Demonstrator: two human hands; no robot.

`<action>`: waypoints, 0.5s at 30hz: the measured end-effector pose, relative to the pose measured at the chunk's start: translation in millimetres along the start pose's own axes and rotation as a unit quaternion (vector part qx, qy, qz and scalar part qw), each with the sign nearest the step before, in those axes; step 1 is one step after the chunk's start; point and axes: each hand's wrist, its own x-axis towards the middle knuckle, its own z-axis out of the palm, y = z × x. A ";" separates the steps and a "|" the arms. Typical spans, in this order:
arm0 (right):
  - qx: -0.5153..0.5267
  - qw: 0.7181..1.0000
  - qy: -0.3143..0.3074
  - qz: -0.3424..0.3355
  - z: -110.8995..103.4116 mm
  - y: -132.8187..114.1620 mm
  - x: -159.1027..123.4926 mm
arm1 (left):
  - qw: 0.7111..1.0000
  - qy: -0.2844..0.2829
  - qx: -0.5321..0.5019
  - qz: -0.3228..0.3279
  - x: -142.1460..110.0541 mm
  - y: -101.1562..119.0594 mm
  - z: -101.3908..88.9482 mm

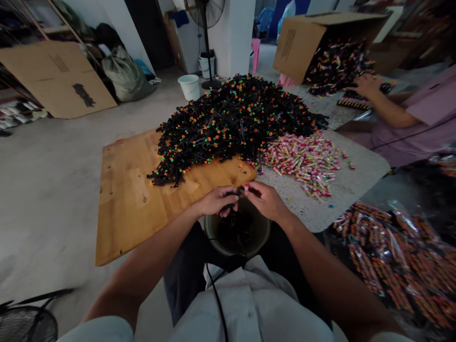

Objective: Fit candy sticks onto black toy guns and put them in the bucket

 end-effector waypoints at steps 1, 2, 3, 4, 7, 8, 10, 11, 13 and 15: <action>-0.015 0.999 -0.024 -0.030 -1.8 0.1 -0.3 | 1.000 -0.004 0.005 -0.002 -0.4 0.1 -1.7; -0.021 0.997 -0.042 -0.057 -3.2 0.2 -0.7 | 1.000 -0.010 0.012 -0.004 -0.8 0.6 -3.2; -0.022 0.995 -0.052 -0.077 -4.1 0.4 -1.0 | 1.000 -0.017 0.020 -0.005 -1.1 1.3 -4.4; -0.019 0.994 -0.056 -0.089 -4.6 0.7 -1.3 | 0.999 -0.026 0.029 -0.006 -1.4 2.2 -5.2; -0.013 0.993 -0.061 -0.097 -4.6 2.0 -2.2 | 0.998 -0.044 0.054 -0.006 -2.0 5.6 -5.8; -0.016 0.993 -0.062 -0.099 -4.5 2.3 -2.5 | 0.997 -0.045 0.060 -0.006 -2.3 6.6 -5.7; -0.028 0.992 -0.059 -0.106 -4.5 2.5 -2.9 | 0.996 -0.046 0.069 -0.006 -2.9 8.3 -5.6; -0.036 0.992 -0.054 -0.112 -4.7 2.3 -3.0 | 0.996 -0.046 0.072 -0.005 -3.4 8.9 -5.7; -0.050 0.990 -0.042 -0.123 -5.1 1.9 -3.1 | 0.996 -0.047 0.073 -0.005 -4.2 9.8 -6.4; -0.061 0.989 -0.031 -0.133 -5.4 1.7 -3.0 | 0.996 -0.051 0.073 -0.007 -4.9 10.6 -7.4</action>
